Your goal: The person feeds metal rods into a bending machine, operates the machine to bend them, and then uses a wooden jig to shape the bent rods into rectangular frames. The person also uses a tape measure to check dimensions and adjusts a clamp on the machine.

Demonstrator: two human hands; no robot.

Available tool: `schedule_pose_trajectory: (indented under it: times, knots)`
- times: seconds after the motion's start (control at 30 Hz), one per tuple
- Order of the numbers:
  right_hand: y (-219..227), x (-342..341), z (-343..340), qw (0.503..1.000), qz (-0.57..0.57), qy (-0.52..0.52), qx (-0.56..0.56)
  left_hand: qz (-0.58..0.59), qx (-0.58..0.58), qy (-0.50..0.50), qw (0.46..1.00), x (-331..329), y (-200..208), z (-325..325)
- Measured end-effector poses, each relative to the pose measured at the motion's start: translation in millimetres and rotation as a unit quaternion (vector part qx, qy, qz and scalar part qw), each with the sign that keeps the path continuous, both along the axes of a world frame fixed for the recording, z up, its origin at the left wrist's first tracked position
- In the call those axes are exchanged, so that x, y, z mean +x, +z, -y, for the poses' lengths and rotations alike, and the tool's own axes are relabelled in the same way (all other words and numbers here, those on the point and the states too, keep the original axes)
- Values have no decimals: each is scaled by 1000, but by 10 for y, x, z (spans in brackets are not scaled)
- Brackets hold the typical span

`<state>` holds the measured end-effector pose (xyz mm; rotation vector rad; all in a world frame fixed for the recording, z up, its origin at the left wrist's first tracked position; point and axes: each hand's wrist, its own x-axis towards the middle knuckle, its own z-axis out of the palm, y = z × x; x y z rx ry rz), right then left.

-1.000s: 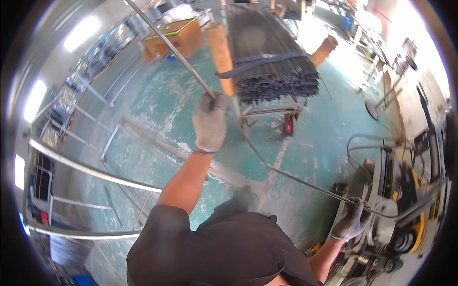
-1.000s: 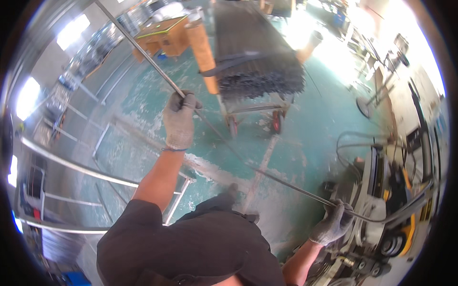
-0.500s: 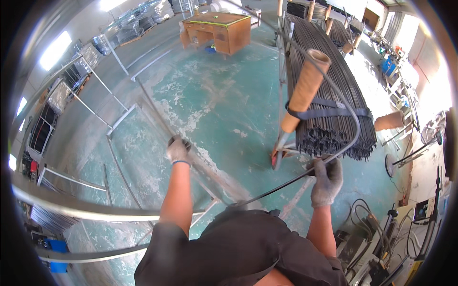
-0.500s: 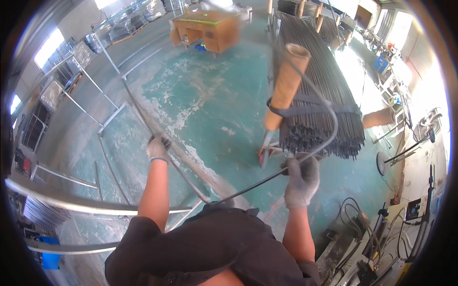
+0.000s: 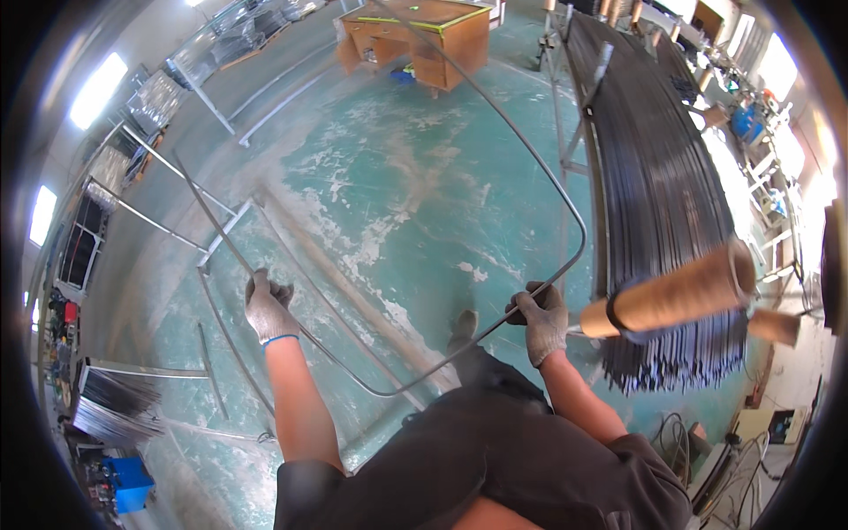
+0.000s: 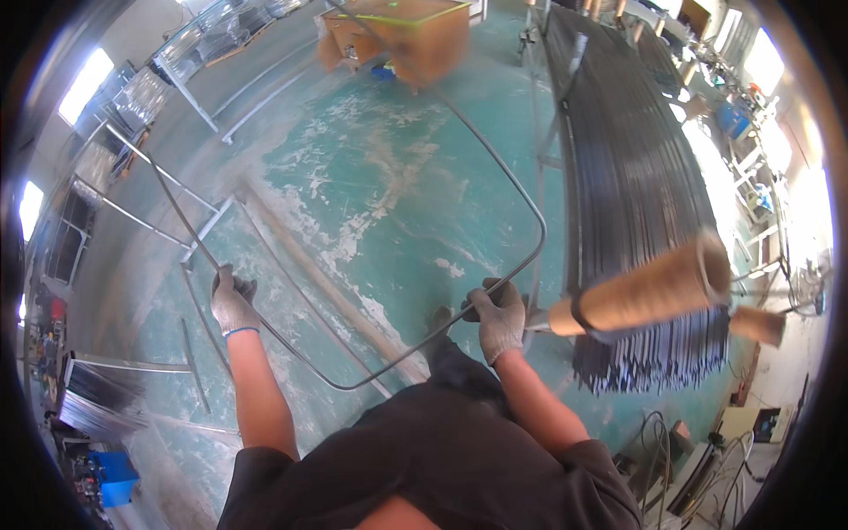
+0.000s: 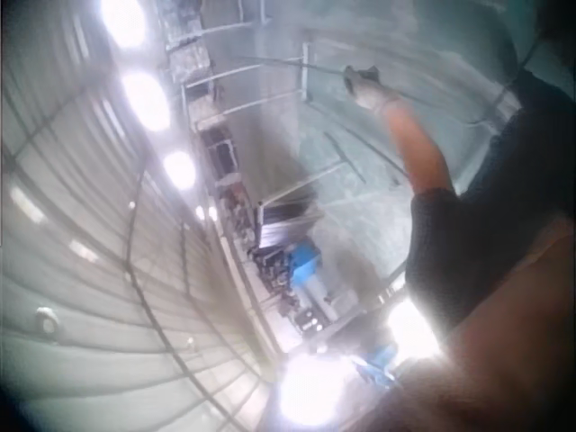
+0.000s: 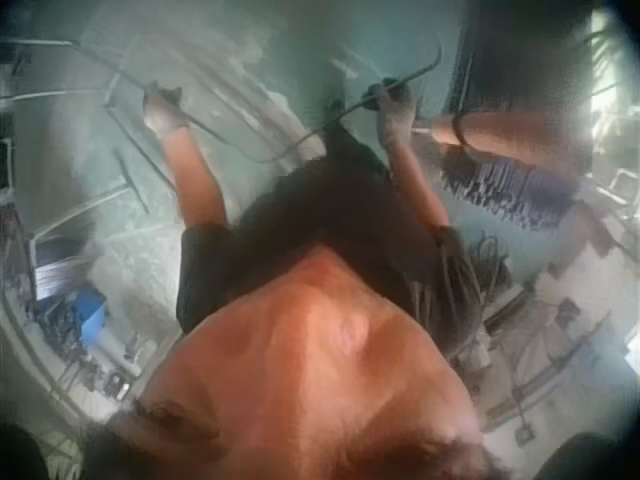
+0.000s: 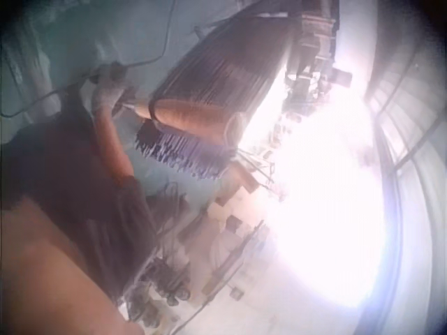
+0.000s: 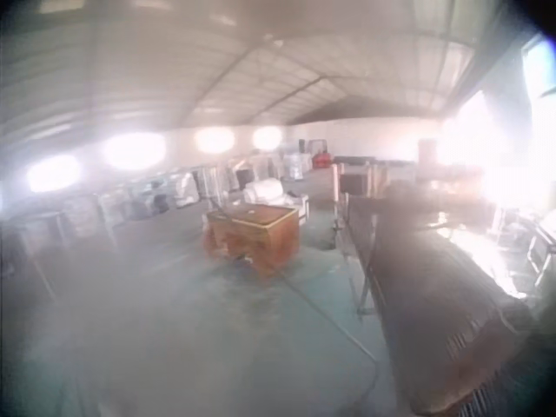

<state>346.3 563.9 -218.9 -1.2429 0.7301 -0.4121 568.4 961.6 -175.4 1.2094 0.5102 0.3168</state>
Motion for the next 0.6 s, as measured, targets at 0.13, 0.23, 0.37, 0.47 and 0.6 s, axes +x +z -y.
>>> schedule_pose_trajectory:
  times: [0.13, 0.23, 0.37, 0.47, 0.6]
  knots:
    - [-655, 1267, 216, 995, -52, 10, 81, 24, 7, -43, 999, 1030, 428, 277]
    - [-855, 2187, 370, 989, -74, 28, 128, 59, 18, -104, 993, 1660, 969, 761]
    - [-994, 3184, 546, 964, -175, 167, 108, 78, -16, -138, 987, 2449, 1088, 978]
    - [-1151, 3937, 785, 944, -209, 255, 21, 59, -18, -147, 987, 3189, 941, 1019]
    - [-1757, 4700, 1432, 890, -280, 314, -176, 35, 10, -157, 987, 4256, 596, 1331]
